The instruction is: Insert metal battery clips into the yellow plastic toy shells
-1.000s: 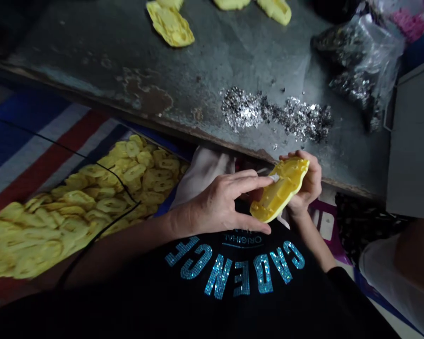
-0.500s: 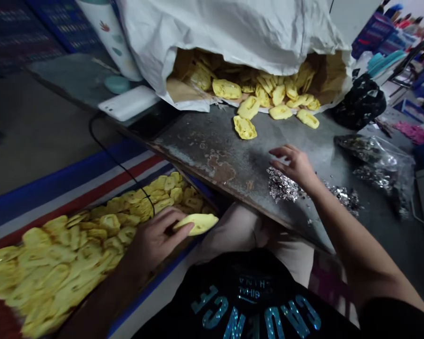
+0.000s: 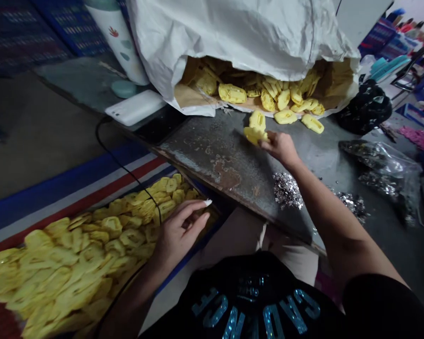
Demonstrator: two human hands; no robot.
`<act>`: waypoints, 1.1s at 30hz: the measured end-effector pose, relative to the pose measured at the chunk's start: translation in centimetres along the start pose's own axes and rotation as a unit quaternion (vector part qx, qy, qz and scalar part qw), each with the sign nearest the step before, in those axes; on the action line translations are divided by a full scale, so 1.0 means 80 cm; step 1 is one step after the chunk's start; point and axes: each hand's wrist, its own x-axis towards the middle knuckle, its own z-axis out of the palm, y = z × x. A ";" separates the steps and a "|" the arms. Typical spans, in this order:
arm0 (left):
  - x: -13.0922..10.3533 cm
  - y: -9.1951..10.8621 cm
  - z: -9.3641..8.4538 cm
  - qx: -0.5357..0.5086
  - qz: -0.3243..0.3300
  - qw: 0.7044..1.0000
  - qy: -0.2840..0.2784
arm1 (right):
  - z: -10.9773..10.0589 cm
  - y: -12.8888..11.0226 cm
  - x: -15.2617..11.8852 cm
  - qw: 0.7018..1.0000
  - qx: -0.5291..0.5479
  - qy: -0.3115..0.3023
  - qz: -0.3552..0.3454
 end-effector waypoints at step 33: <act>-0.039 0.088 0.165 -0.019 -0.182 0.907 -0.380 | -0.039 -0.180 -0.436 0.766 0.532 0.177 0.315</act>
